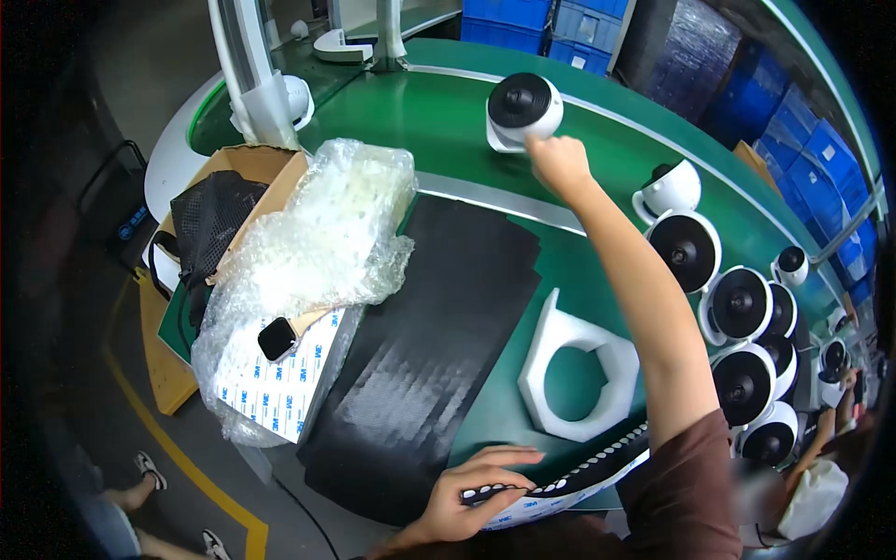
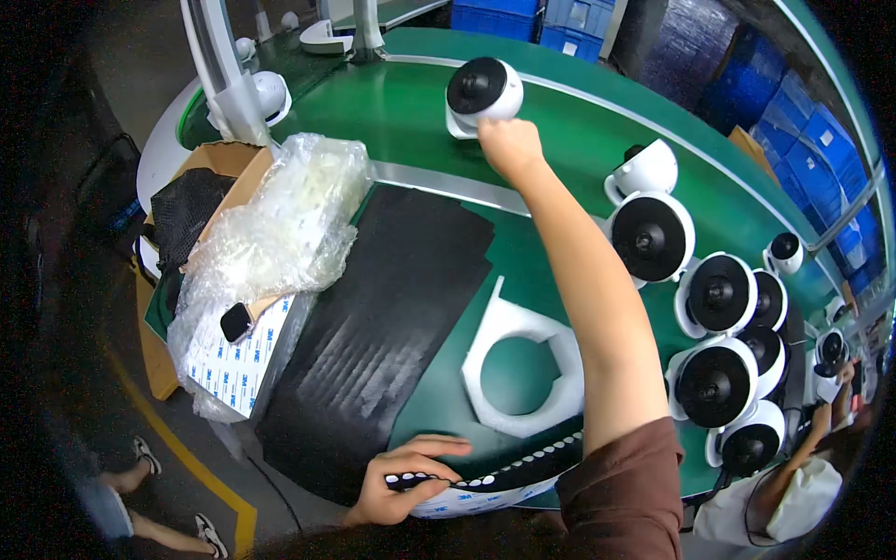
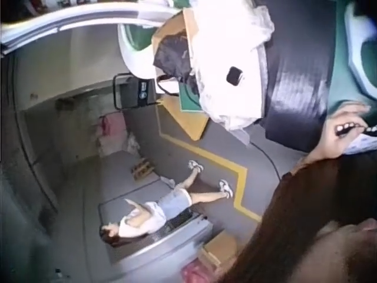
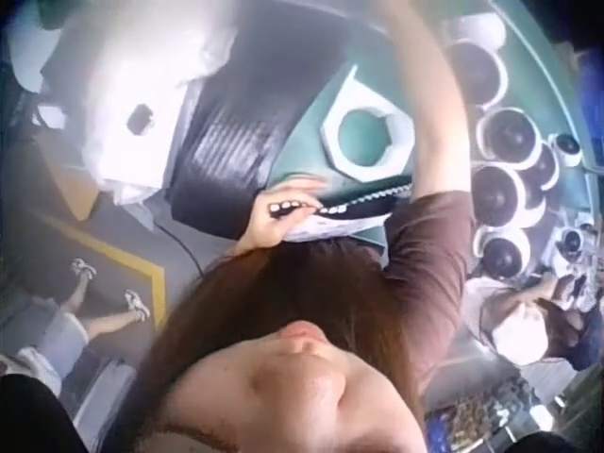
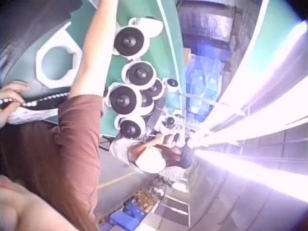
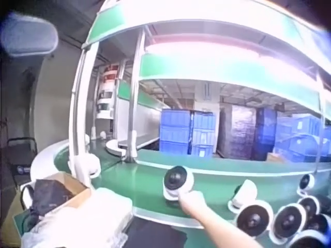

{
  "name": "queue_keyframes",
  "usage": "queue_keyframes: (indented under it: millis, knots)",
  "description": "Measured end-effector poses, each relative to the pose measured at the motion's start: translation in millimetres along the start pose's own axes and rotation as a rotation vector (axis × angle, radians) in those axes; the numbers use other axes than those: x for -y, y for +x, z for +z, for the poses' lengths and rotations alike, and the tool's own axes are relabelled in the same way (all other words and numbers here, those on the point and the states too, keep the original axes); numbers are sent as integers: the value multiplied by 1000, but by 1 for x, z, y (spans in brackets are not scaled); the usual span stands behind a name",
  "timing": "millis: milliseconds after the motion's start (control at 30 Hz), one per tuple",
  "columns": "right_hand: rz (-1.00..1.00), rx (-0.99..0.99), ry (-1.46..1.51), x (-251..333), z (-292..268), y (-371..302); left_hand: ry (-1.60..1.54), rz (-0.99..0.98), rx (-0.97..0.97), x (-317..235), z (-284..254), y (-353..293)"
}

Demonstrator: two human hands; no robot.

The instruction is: Apply adhesive rubber pads to the circular base of security camera housings on an assembly line.

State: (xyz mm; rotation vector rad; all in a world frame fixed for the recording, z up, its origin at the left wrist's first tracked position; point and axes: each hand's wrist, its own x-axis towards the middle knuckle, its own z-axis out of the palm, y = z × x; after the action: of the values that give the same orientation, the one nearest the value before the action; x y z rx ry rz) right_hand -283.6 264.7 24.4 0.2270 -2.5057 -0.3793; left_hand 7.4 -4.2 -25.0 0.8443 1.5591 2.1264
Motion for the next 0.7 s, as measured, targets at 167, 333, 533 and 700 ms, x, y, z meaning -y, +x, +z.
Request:
queue_keyframes:
  millis: [167,333,533,700]
  knots:
    - [28,495,167,-27,15,-20,4,-37,27,-1,-5,0]
    - [223,625,265,-36,10,-32,-4,-34,-9,-2,1,2]
    - [229,508,155,-39,-61,1,27,-84,-71,-4,0,4]
    - [447,193,-58,-170,-104,-14,27,-130,-73,-7,2,4]
